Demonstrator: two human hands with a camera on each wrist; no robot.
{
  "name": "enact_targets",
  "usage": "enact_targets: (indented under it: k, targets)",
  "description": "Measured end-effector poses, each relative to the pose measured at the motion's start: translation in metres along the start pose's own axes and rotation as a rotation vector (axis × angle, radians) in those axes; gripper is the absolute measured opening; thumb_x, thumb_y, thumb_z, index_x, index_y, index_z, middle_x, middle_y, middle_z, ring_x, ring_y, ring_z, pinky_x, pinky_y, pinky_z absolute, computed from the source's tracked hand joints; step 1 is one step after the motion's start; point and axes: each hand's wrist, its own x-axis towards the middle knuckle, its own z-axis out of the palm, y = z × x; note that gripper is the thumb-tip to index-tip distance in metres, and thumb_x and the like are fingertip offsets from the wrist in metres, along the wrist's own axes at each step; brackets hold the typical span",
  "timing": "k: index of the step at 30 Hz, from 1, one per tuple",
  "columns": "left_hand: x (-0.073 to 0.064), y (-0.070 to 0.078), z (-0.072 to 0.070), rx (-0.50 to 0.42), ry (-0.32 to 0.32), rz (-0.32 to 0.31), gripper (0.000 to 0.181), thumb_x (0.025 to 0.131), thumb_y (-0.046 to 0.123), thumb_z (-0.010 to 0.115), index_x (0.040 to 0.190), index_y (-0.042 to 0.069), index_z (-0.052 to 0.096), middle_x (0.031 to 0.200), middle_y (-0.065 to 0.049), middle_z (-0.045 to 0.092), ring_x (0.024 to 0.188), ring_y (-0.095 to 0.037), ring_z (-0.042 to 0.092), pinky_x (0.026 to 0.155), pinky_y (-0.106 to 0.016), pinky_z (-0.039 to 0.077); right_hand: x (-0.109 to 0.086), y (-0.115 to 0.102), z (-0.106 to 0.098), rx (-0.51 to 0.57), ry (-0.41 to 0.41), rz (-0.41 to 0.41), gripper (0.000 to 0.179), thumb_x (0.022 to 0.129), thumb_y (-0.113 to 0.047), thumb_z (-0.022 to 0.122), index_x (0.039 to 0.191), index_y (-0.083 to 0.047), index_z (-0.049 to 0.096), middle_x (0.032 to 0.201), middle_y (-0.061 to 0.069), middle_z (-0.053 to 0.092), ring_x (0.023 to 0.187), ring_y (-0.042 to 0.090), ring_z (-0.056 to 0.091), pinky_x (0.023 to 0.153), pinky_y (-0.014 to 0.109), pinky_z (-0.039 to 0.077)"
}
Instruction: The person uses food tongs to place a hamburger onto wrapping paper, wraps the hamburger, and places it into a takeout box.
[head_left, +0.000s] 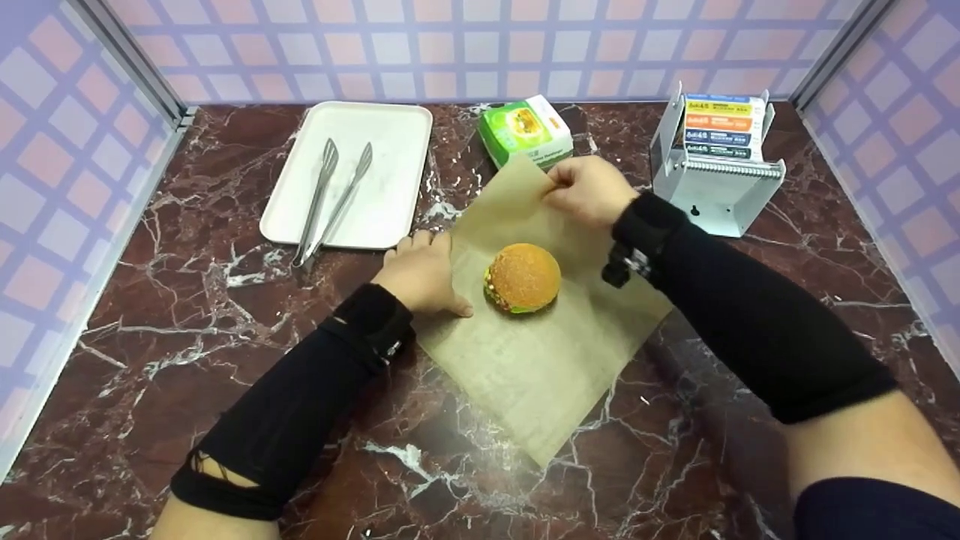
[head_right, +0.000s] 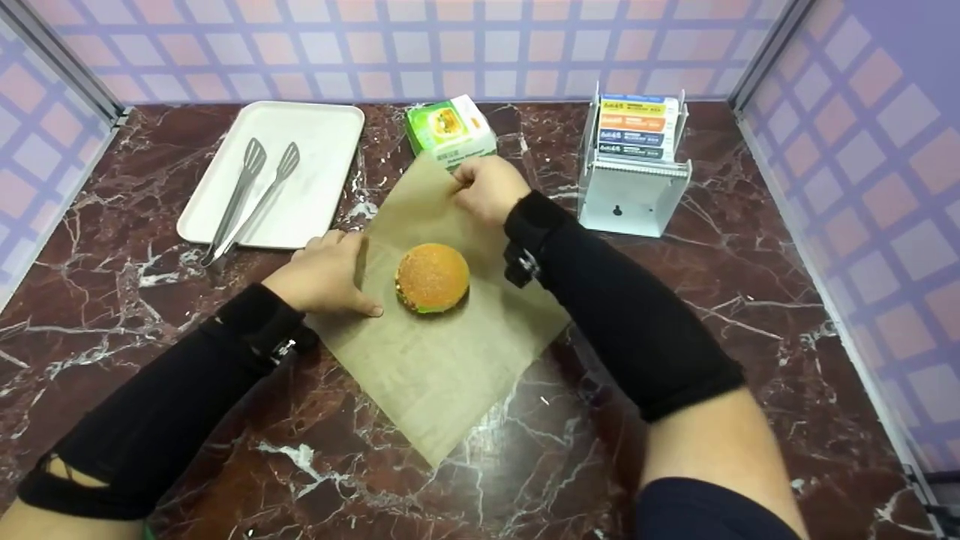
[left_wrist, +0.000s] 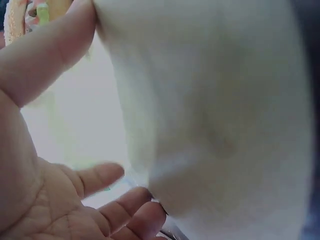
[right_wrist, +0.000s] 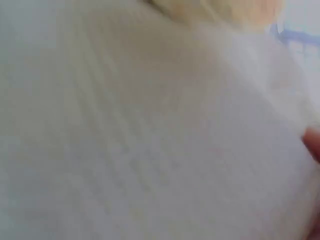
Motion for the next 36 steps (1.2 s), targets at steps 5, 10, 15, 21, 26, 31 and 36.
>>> enact_targets:
  k: [5, 10, 15, 21, 26, 31, 36]
  targets:
    - [-0.003, 0.001, 0.0, -0.063, 0.005, -0.043, 0.145, 0.067, 0.059, 0.094, 0.168, 0.003, 0.006, 0.163, -0.027, 0.03, 0.15, -0.046, 0.03, 0.123, -0.063, 0.029, -0.043, 0.0, 0.01, 0.031, -0.001, -0.142, 0.011, 0.097, -0.001, 0.065, 0.101, -0.008, 0.072, 0.115, 0.008, 0.077, 0.1, 0.022, 0.071, 0.093, 0.04, 0.06]
    - [-0.01, 0.009, 0.003, -0.069, 0.068, -0.01, 0.132, 0.074, 0.044, 0.093, 0.17, 0.011, 0.009, 0.17, -0.023, 0.022, 0.154, -0.046, 0.026, 0.125, -0.066, 0.023, -0.074, 0.014, 0.031, -0.115, -0.038, -0.38, 0.015, 0.096, -0.001, 0.069, 0.104, -0.01, 0.077, 0.135, 0.006, 0.073, 0.125, 0.028, 0.07, 0.108, 0.045, 0.056]
    - [-0.023, 0.029, 0.008, 0.047, 0.11, 0.284, 0.107, 0.085, 0.027, 0.083, 0.17, 0.024, 0.018, 0.178, -0.01, 0.008, 0.162, -0.041, 0.017, 0.131, -0.066, 0.012, -0.083, 0.022, 0.036, -0.258, -0.037, -0.528, 0.024, 0.093, 0.001, 0.07, 0.112, -0.01, 0.078, 0.145, 0.009, 0.066, 0.138, 0.035, 0.061, 0.118, 0.051, 0.047]
    - [-0.033, 0.044, 0.013, 0.157, 0.017, 0.494, 0.084, 0.096, 0.057, 0.067, 0.166, 0.027, 0.032, 0.177, -0.001, 0.013, 0.165, -0.033, 0.012, 0.131, -0.065, 0.005, -0.09, 0.026, 0.028, -0.328, -0.115, -0.529, 0.045, 0.083, 0.003, 0.06, 0.125, -0.006, 0.075, 0.149, 0.011, 0.063, 0.144, 0.039, 0.054, 0.126, 0.056, 0.036]
    - [-0.031, 0.043, 0.011, 0.171, 0.06, 0.506, 0.066, 0.103, 0.058, 0.056, 0.16, 0.028, 0.044, 0.176, 0.001, 0.023, 0.163, -0.031, 0.02, 0.131, -0.063, 0.009, -0.109, 0.021, 0.038, -0.401, -0.015, -0.724, 0.024, 0.089, -0.012, 0.068, 0.111, -0.01, 0.077, 0.123, 0.01, 0.077, 0.122, 0.033, 0.069, 0.116, 0.054, 0.047]
    - [-0.028, 0.044, 0.011, 0.188, 0.094, 0.547, 0.058, 0.107, 0.051, 0.049, 0.159, 0.028, 0.046, 0.174, -0.002, 0.03, 0.159, -0.031, 0.027, 0.129, -0.06, 0.017, -0.152, 0.015, 0.053, -0.431, -0.264, -0.817, 0.062, 0.082, -0.051, 0.085, 0.133, -0.017, 0.07, 0.14, 0.009, 0.067, 0.128, 0.03, 0.063, 0.11, 0.051, 0.053]
    - [-0.03, 0.046, 0.014, 0.198, 0.111, 0.587, 0.057, 0.106, 0.043, 0.052, 0.16, 0.028, 0.045, 0.172, -0.007, 0.033, 0.157, -0.035, 0.028, 0.127, -0.059, 0.021, -0.171, 0.012, 0.063, -0.563, -0.385, -0.742, 0.086, 0.075, -0.066, 0.082, 0.146, -0.021, 0.064, 0.16, 0.01, 0.053, 0.143, 0.032, 0.053, 0.12, 0.051, 0.045]
